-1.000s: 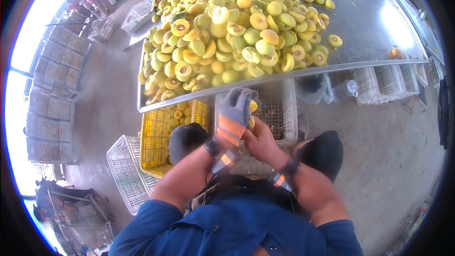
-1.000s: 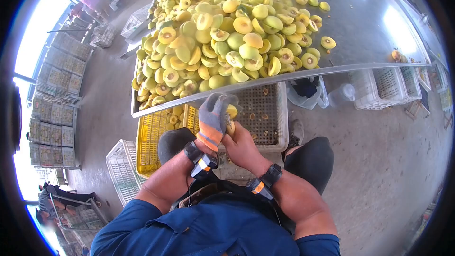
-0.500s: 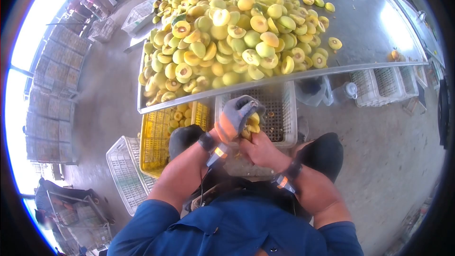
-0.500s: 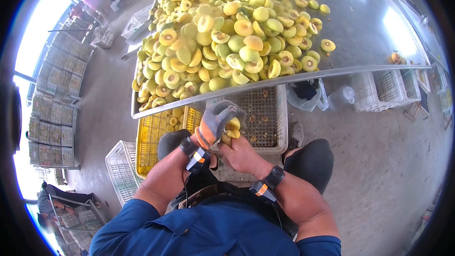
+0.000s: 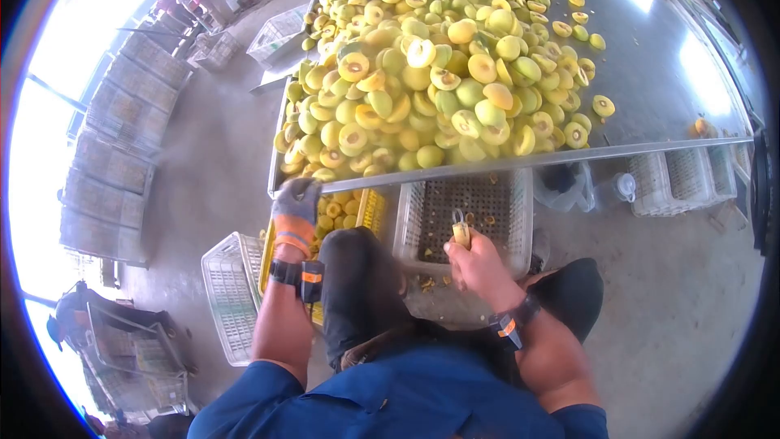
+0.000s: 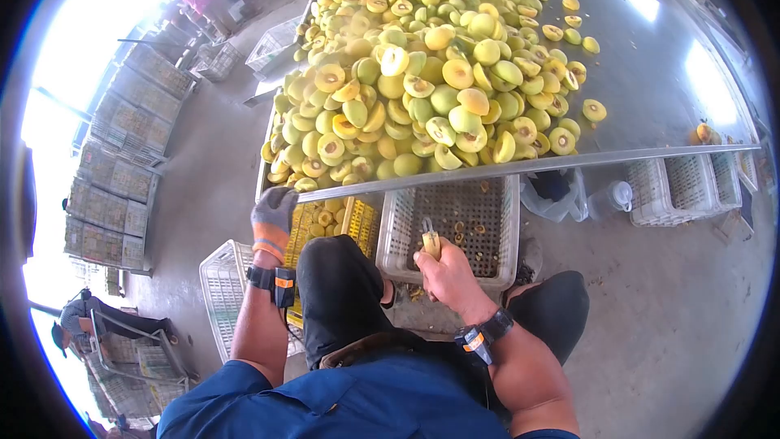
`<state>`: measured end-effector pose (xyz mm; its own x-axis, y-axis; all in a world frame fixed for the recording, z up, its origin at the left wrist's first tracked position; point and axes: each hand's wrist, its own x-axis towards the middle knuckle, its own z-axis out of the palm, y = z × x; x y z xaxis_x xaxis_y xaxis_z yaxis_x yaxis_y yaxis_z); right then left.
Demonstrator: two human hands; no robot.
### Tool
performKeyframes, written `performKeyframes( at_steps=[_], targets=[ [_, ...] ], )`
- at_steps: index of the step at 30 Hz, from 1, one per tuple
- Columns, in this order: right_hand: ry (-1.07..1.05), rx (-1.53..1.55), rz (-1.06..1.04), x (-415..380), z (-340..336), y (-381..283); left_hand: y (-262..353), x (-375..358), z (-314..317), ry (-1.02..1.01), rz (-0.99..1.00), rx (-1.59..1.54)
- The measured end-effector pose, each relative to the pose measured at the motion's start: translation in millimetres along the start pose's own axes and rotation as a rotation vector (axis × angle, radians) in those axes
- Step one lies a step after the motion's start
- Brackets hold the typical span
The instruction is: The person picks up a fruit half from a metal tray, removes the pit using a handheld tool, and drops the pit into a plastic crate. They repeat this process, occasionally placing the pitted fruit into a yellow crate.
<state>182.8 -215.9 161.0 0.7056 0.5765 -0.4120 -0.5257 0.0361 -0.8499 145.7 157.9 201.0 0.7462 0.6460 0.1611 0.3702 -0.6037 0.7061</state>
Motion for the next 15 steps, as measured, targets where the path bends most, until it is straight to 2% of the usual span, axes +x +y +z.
performKeyframes(
  at_steps=[1, 3, 5, 7, 9, 10, 13, 15],
  targets=[
    [-0.001, -0.032, -0.001, 1, 2, 1, 4, 4, -10, 0.157, 0.221, 0.266],
    [0.003, -0.099, -0.001, 6, 7, 2, 35, 18, -8, 0.15, 0.304, 0.137],
    [-0.016, -0.099, 0.016, 10, 10, 2, 85, 33, 10, 0.185, 0.582, 0.204],
    [-0.003, -0.112, 0.051, 14, 12, 0, 118, 55, 38, 0.048, 0.813, 0.226],
    [0.018, -0.099, 0.046, 15, 15, 0, 133, 80, 71, -0.093, 0.941, 0.571],
    [0.033, -0.089, 0.044, 17, 14, 0, 136, 85, 81, -0.146, 0.954, 0.771],
    [0.032, -0.069, 0.057, 11, 12, -5, 152, 95, 90, -0.315, 0.868, 0.943],
    [0.031, -0.095, 0.037, 10, 11, -7, 161, 102, 85, -0.381, 0.815, 0.949]
  ],
)
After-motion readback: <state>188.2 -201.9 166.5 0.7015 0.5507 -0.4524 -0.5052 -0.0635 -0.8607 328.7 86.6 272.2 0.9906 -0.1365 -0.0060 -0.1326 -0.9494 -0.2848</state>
